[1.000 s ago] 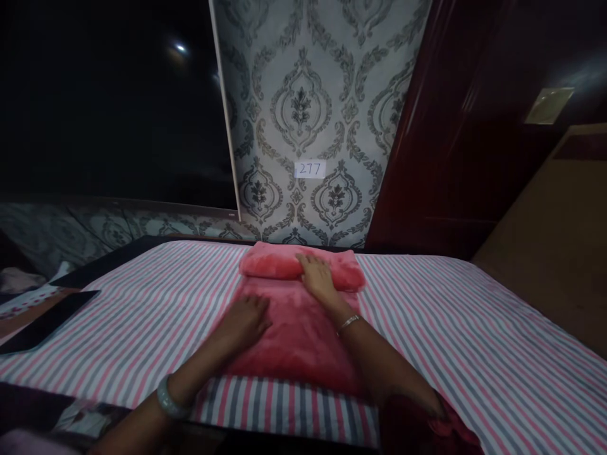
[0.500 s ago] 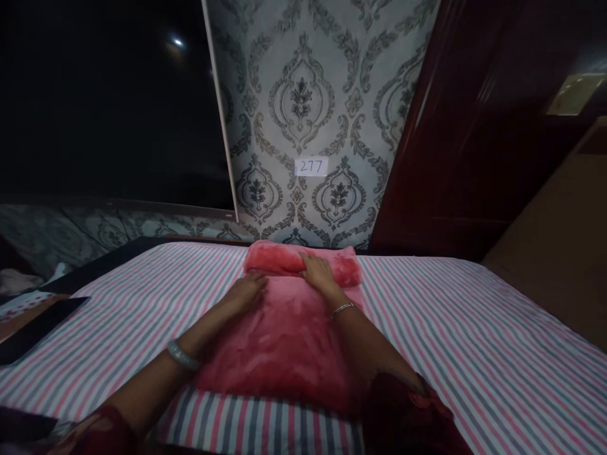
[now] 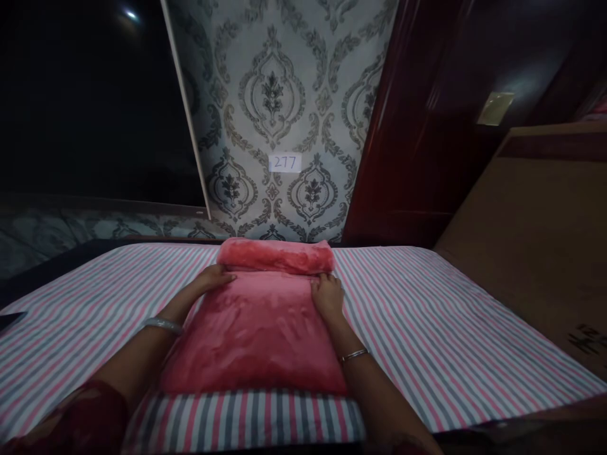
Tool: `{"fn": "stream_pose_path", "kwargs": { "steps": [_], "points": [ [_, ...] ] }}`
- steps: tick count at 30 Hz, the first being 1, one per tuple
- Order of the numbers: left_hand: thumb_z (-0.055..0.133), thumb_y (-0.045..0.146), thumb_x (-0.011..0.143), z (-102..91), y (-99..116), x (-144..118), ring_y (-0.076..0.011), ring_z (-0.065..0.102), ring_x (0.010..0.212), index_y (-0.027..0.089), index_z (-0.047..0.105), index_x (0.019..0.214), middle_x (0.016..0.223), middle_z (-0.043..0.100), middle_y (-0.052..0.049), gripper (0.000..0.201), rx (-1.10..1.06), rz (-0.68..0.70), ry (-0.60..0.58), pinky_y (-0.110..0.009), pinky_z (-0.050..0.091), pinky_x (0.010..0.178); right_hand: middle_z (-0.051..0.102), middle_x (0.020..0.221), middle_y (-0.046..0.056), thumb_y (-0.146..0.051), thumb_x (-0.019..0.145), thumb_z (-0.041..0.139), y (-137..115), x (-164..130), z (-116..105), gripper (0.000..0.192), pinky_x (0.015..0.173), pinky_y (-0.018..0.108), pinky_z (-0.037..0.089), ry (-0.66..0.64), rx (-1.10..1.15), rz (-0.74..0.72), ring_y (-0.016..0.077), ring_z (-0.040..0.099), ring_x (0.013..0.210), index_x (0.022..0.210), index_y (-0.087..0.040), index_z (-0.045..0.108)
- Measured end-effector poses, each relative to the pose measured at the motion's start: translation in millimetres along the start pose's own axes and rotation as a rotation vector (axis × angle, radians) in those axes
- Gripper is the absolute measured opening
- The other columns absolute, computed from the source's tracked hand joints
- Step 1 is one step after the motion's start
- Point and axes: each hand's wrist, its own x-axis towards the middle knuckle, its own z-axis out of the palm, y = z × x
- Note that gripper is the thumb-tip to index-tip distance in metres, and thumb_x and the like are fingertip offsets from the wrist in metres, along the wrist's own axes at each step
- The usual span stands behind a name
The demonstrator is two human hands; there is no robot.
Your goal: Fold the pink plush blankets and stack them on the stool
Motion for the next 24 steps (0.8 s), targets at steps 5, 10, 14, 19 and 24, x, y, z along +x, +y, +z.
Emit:
{"fn": "stream_pose_path", "kwargs": {
  "steps": [5,10,14,19,24],
  "points": [
    [0.060,0.043,0.086,3.1,4.6,-1.4,-0.0318,0.068,0.108,0.012,0.067,0.105,0.116,0.072,-0.020,0.037,0.046,-0.056,0.014,-0.032,0.049,0.080,0.066,0.112,0.018,-0.036,0.098,0.044,5.1,3.1,5.5,0.039,0.086,0.036,0.044,0.055,0.023,0.091,0.0296,0.060,0.107,0.121,-0.012,0.065],
    [0.049,0.041,0.094,18.1,5.8,-13.1,-0.0312,0.066,0.114,0.015,0.057,0.119,0.119,0.071,-0.018,0.037,0.041,-0.105,0.107,-0.037,0.049,0.086,0.062,0.107,0.014,-0.023,0.092,0.050,15.1,4.8,19.9,0.028,0.083,0.031,0.045,0.191,0.235,0.057,0.0242,0.060,0.095,0.114,-0.014,0.065],
    [0.039,0.037,0.099,24.5,-0.9,-19.9,-0.0288,0.065,0.115,0.017,0.052,0.121,0.122,0.070,-0.015,0.032,0.001,-0.142,0.165,-0.037,0.049,0.088,0.062,0.099,0.011,-0.020,0.091,0.045,24.9,7.2,29.3,0.024,0.080,0.031,0.045,0.260,0.343,0.051,0.0234,0.058,0.089,0.102,-0.017,0.066],
    [0.044,0.040,0.097,24.5,-6.1,-20.4,-0.0336,0.065,0.114,0.014,0.052,0.122,0.120,0.070,-0.020,0.037,-0.025,-0.180,0.155,-0.040,0.049,0.087,0.067,0.096,0.013,-0.020,0.088,0.047,28.1,10.8,29.8,0.026,0.082,0.033,0.045,0.229,0.349,0.084,0.0260,0.060,0.093,0.104,-0.014,0.066],
    [0.047,0.045,0.095,11.5,-13.1,-20.6,-0.0292,0.066,0.114,0.012,0.053,0.125,0.124,0.068,-0.020,0.045,-0.077,-0.196,0.099,-0.034,0.051,0.086,0.071,0.106,0.015,-0.028,0.091,0.047,28.8,9.4,19.1,0.037,0.086,0.033,0.046,0.178,0.363,0.121,0.0265,0.065,0.099,0.119,-0.010,0.063]
  ]
}}
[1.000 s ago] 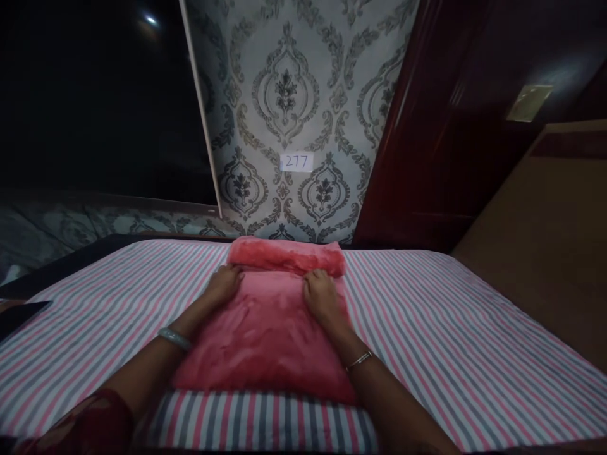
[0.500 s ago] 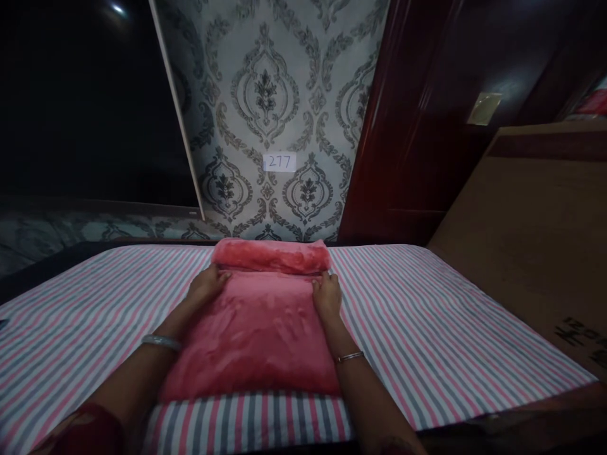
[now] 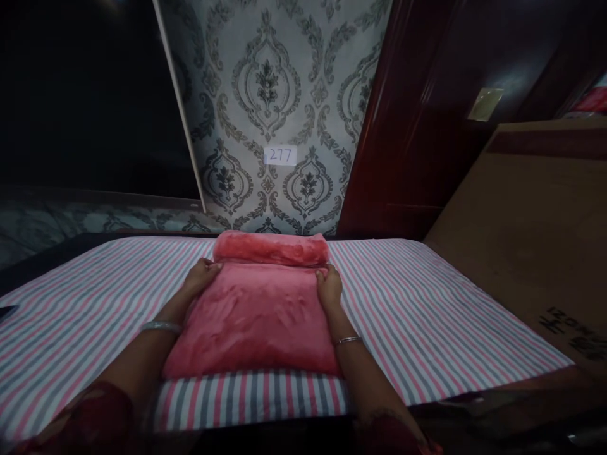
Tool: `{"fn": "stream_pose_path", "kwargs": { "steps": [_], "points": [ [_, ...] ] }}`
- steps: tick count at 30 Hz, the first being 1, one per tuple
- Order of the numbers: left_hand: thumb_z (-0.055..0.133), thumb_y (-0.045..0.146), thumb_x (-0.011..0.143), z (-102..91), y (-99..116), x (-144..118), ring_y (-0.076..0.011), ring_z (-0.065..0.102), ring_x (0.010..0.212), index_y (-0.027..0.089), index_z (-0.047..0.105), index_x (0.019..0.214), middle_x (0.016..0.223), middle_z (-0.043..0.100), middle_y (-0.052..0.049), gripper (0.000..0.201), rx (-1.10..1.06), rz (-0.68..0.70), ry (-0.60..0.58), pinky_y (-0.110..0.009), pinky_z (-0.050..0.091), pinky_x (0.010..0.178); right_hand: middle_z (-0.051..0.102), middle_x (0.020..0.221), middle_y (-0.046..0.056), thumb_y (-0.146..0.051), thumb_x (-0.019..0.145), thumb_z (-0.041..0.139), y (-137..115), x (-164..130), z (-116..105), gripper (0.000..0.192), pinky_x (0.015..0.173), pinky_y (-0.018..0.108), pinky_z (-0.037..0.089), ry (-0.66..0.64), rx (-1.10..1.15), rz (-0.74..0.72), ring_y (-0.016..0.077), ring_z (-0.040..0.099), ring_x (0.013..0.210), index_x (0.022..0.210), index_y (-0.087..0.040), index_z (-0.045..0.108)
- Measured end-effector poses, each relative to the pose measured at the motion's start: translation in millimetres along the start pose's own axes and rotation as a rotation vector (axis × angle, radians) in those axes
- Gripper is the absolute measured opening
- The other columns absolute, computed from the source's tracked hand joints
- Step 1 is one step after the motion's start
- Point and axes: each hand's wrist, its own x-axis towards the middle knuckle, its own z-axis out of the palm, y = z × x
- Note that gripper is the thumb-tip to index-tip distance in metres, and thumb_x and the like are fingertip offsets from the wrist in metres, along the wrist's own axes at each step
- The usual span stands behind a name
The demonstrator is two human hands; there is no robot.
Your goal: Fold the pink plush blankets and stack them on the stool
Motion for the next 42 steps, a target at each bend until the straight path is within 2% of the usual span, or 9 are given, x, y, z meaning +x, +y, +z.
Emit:
{"fn": "stream_pose_path", "kwargs": {
  "steps": [4,8,17,23,28,31,34,38,42],
  "points": [
    [0.049,0.044,0.094,-4.6,-2.0,-8.4,-0.0273,0.068,0.111,0.013,0.050,0.129,0.125,0.069,-0.018,0.047,-0.016,0.009,-0.026,-0.033,0.052,0.085,0.072,0.110,0.017,-0.036,0.096,0.045,-5.6,-10.4,-12.2,0.046,0.083,0.033,0.047,-0.041,-0.012,0.030,0.0279,0.067,0.099,0.131,-0.009,0.057],
    [0.041,0.038,0.096,6.4,2.6,-20.7,-0.0321,0.066,0.113,0.012,0.046,0.132,0.122,0.069,-0.021,0.045,0.016,0.016,0.005,-0.040,0.049,0.088,0.070,0.118,0.015,-0.031,0.098,0.044,-14.8,-22.6,-20.9,0.050,0.082,0.032,0.045,-0.107,-0.097,0.045,0.0265,0.067,0.102,0.145,-0.013,0.044],
    [0.031,0.036,0.098,17.0,-1.0,-24.2,-0.0355,0.069,0.103,0.018,0.045,0.130,0.111,0.072,-0.021,0.039,0.036,-0.035,0.095,-0.044,0.049,0.081,0.072,0.098,0.011,-0.027,0.100,0.039,-1.3,-21.7,-18.3,0.037,0.073,0.028,0.041,-0.082,-0.158,0.138,0.0232,0.067,0.089,0.132,-0.017,0.056],
    [0.035,0.039,0.098,9.2,-4.2,-22.8,-0.0350,0.069,0.106,0.013,0.047,0.133,0.115,0.070,-0.022,0.046,0.005,-0.016,0.068,-0.045,0.051,0.083,0.073,0.105,0.014,-0.029,0.097,0.043,5.0,-20.4,-18.6,0.041,0.080,0.031,0.047,-0.065,-0.052,0.102,0.0248,0.068,0.095,0.133,-0.013,0.055],
    [0.043,0.044,0.095,-3.0,-8.5,-41.8,-0.0303,0.061,0.121,0.007,0.027,0.150,0.134,0.061,-0.022,0.069,0.001,0.104,0.087,-0.040,0.050,0.094,0.063,0.132,0.017,-0.029,0.090,0.050,13.4,-36.4,-33.2,0.058,0.098,0.038,0.047,-0.122,-0.047,-0.089,0.0274,0.060,0.118,0.145,-0.012,0.044],
    [0.048,0.045,0.093,1.3,-7.6,-70.3,-0.0345,0.045,0.138,0.011,0.035,0.151,0.150,0.046,-0.022,0.068,0.161,0.369,0.162,-0.047,0.039,0.110,0.049,0.147,0.022,-0.033,0.090,0.053,4.8,-59.6,-44.0,0.062,0.109,0.049,0.039,-0.132,-0.197,-0.244,0.0338,0.044,0.137,0.147,-0.010,0.043],
    [0.047,0.048,0.094,14.0,-9.4,-96.8,-0.0351,0.026,0.149,0.018,0.042,0.150,0.160,0.034,-0.018,0.064,0.257,0.610,0.073,-0.054,0.025,0.118,0.032,0.160,0.019,-0.044,0.093,0.053,-7.9,-84.7,-49.5,0.067,0.115,0.054,0.030,-0.219,-0.284,-0.393,0.0359,0.025,0.149,0.151,-0.015,0.039],
    [0.046,0.053,0.094,27.2,-18.9,-111.2,-0.0355,0.019,0.152,0.022,0.040,0.152,0.164,0.024,-0.016,0.066,0.315,0.588,-0.076,-0.062,0.024,0.116,0.025,0.164,0.015,-0.052,0.096,0.047,-7.0,-105.2,-48.2,0.068,0.115,0.054,0.030,-0.423,-0.335,-0.383,0.0338,0.019,0.152,0.154,-0.018,0.038],
    [0.045,0.054,0.095,27.8,-22.4,-109.2,-0.0328,0.014,0.153,0.023,0.033,0.156,0.166,0.017,-0.015,0.069,0.351,0.536,-0.110,-0.059,0.021,0.118,0.024,0.164,0.015,-0.051,0.098,0.045,3.6,-107.6,-45.6,0.067,0.116,0.050,0.029,-0.422,-0.325,-0.371,0.0310,0.018,0.152,0.154,-0.016,0.037]
  ]
}}
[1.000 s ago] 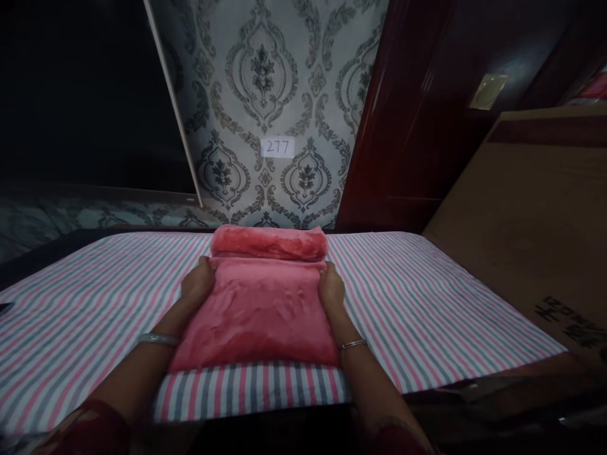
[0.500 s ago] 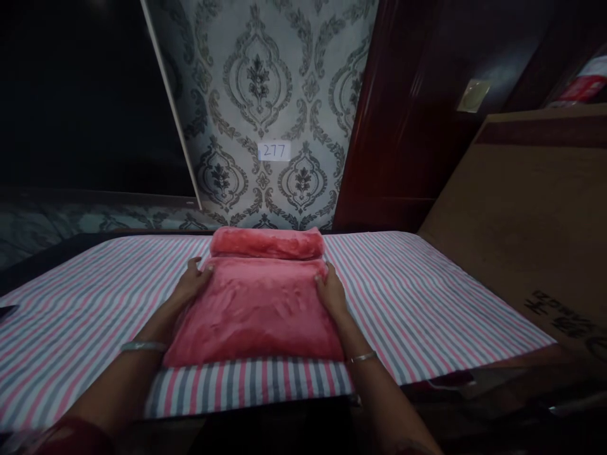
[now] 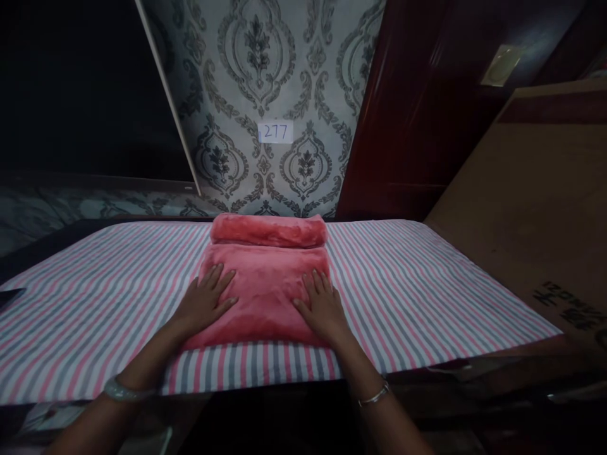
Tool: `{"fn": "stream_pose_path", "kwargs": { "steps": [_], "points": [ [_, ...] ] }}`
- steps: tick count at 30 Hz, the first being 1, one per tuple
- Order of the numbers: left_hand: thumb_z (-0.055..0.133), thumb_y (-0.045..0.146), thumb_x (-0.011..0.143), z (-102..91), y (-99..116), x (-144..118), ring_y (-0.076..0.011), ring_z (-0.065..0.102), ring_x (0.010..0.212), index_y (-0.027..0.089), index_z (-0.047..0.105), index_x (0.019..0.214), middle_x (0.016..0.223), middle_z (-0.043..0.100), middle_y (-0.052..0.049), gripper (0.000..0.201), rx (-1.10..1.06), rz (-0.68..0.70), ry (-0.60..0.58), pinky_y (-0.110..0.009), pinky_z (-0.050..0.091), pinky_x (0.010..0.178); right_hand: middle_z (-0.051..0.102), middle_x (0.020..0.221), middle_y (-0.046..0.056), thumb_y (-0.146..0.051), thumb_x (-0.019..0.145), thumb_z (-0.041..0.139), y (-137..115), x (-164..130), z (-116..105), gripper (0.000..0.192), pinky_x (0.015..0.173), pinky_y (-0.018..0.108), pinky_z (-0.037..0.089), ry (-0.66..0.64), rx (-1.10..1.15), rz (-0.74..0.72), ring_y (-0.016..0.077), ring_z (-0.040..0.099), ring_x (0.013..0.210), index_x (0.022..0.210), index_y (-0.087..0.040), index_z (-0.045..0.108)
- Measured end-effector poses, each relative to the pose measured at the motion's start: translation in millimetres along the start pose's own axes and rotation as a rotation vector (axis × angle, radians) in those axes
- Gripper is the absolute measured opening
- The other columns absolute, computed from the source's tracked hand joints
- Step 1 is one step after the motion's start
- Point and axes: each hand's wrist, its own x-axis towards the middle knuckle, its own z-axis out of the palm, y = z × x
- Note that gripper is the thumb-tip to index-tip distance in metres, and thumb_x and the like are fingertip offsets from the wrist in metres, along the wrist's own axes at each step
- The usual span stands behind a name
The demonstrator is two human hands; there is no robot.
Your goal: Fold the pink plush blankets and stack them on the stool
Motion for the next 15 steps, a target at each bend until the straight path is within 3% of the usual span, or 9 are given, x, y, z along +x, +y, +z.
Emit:
{"fn": "stream_pose_path", "kwargs": {
  "steps": [5,8,12,15],
  "points": [
    [0.049,0.051,0.095,-12.0,6.4,1.8,-0.0329,0.016,0.153,0.023,0.034,0.155,0.166,0.018,-0.015,0.069,-0.017,-0.021,-0.027,-0.061,0.022,0.118,0.027,0.164,0.015,-0.048,0.099,0.045,-0.6,3.1,-9.0,0.062,0.114,0.053,0.032,-0.030,0.006,0.012,0.0311,0.019,0.152,0.152,-0.017,0.040],
    [0.049,0.046,0.096,-20.3,16.4,-10.5,-0.0340,0.026,0.150,0.019,0.043,0.150,0.161,0.032,-0.019,0.061,0.007,0.004,0.032,-0.062,0.022,0.118,0.034,0.161,0.015,-0.043,0.099,0.044,-8.9,-4.9,-20.8,0.055,0.113,0.060,0.029,-0.013,0.005,0.026,0.0329,0.024,0.150,0.149,-0.020,0.045],
    [0.054,0.046,0.094,-15.3,27.8,-42.7,-0.0318,0.035,0.146,0.023,0.047,0.147,0.156,0.043,-0.014,0.059,-0.058,0.275,0.134,-0.057,0.025,0.120,0.037,0.159,0.012,-0.043,0.096,0.052,-27.5,-31.0,-30.0,0.056,0.118,0.061,0.021,0.053,0.045,-0.208,0.0323,0.022,0.151,0.148,-0.024,0.048],
    [0.056,0.039,0.093,2.2,28.0,-60.5,-0.0292,0.038,0.145,0.024,0.044,0.149,0.154,0.046,-0.012,0.059,-0.076,0.439,0.147,-0.053,0.030,0.119,0.037,0.160,0.010,-0.033,0.091,0.059,-36.7,-45.7,-24.1,0.061,0.119,0.058,0.024,-0.010,0.058,-0.374,0.0302,0.026,0.150,0.150,-0.026,0.044]
  ]
}}
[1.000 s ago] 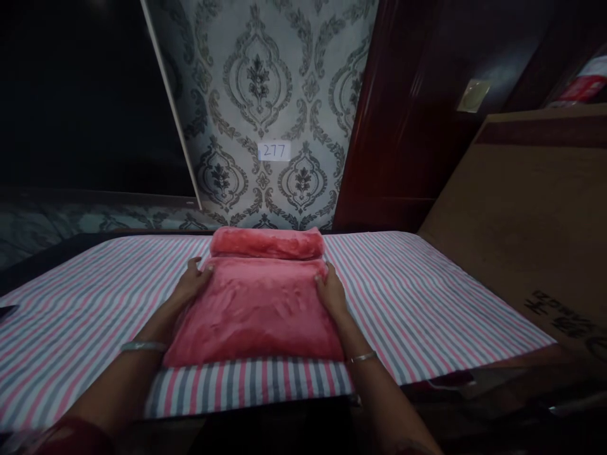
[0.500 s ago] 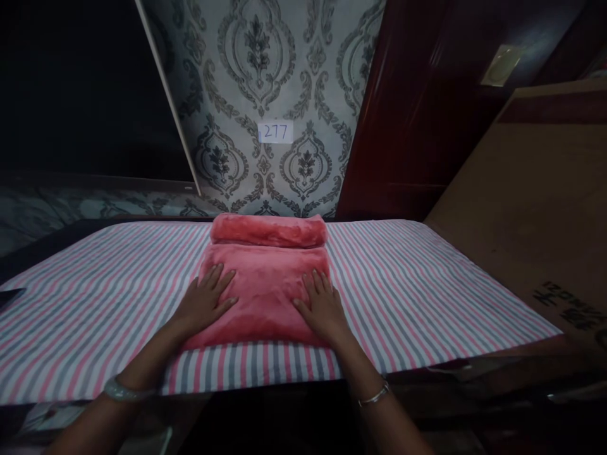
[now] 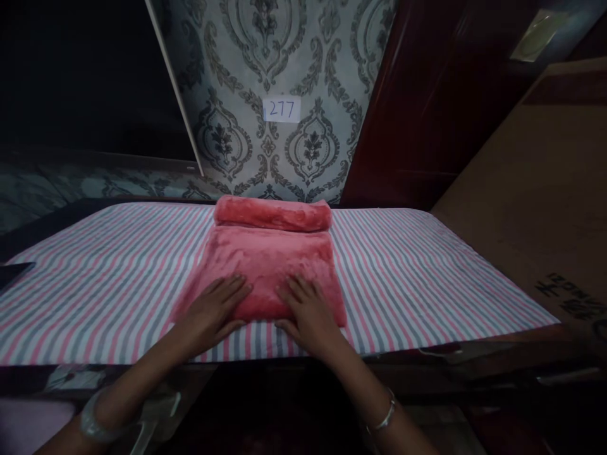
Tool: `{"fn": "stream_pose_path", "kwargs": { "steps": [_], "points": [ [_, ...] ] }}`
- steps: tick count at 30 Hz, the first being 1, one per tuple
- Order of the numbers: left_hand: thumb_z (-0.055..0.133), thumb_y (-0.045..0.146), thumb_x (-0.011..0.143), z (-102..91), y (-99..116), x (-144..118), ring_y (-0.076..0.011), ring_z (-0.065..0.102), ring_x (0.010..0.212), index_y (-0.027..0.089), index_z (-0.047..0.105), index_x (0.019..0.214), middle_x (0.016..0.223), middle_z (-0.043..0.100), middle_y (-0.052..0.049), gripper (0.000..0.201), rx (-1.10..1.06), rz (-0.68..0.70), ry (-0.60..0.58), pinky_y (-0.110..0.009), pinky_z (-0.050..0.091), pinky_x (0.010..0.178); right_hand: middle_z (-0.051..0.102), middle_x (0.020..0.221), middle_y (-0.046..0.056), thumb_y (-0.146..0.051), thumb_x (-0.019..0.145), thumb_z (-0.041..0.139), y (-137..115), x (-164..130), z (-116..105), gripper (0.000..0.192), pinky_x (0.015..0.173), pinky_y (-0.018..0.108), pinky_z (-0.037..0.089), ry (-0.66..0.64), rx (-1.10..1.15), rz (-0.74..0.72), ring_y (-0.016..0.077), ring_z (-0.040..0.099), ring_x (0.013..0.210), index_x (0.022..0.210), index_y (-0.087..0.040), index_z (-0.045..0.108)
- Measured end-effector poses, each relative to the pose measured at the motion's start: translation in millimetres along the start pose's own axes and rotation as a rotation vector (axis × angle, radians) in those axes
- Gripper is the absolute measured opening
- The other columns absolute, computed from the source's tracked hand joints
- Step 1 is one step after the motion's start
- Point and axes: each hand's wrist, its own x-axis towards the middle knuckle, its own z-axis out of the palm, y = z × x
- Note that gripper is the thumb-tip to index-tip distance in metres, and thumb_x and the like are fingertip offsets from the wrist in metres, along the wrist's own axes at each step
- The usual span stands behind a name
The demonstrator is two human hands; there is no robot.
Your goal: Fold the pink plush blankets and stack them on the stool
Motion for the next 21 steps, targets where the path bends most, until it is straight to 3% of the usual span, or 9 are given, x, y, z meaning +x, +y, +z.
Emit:
{"fn": "stream_pose_path", "kwargs": {
  "steps": [4,8,13,17,21],
  "points": [
    [0.040,0.010,0.093,22.8,-7.1,-13.5,-0.0243,0.044,0.142,0.018,0.051,0.143,0.148,0.053,-0.013,0.052,0.049,0.041,0.067,-0.049,0.034,0.118,0.045,0.154,0.007,-0.004,0.085,0.047,5.0,-4.6,20.9,0.067,0.118,0.053,0.031,0.018,-0.027,-0.017,0.0255,0.034,0.147,0.149,-0.025,0.047],
    [0.034,0.002,0.090,34.4,-11.4,-21.6,-0.0214,0.048,0.139,0.017,0.056,0.138,0.142,0.059,-0.012,0.056,0.090,0.103,0.161,-0.045,0.039,0.116,0.057,0.144,0.005,0.000,0.085,0.037,15.5,-10.7,37.1,0.065,0.116,0.050,0.036,0.171,-0.036,-0.077,0.0219,0.043,0.142,0.141,-0.026,0.056],
    [0.042,0.021,0.096,22.1,-10.5,-27.7,-0.0250,0.050,0.137,0.020,0.056,0.139,0.144,0.057,-0.013,0.045,0.079,0.064,0.142,-0.049,0.040,0.115,0.057,0.144,0.008,-0.011,0.090,0.046,14.8,-18.3,29.7,0.053,0.115,0.051,0.037,0.143,-0.041,-0.104,0.0257,0.044,0.141,0.140,-0.024,0.058],
    [0.052,0.046,0.092,10.8,-21.9,-38.6,-0.0328,0.041,0.143,0.021,0.051,0.145,0.153,0.045,-0.016,0.058,0.107,-0.153,0.079,-0.058,0.031,0.118,0.047,0.153,0.007,-0.030,0.094,0.056,21.6,-28.5,19.8,0.057,0.117,0.056,0.030,0.090,-0.063,0.006,0.0282,0.036,0.146,0.149,-0.028,0.046],
    [0.050,0.045,0.091,14.4,-30.5,-52.3,-0.0322,0.039,0.144,0.021,0.049,0.147,0.154,0.045,-0.016,0.061,0.123,-0.264,0.069,-0.056,0.032,0.117,0.044,0.156,0.008,-0.035,0.095,0.053,41.6,-48.7,20.7,0.059,0.116,0.055,0.032,0.118,-0.096,0.085,0.0281,0.030,0.149,0.153,-0.027,0.040]
  ]
}}
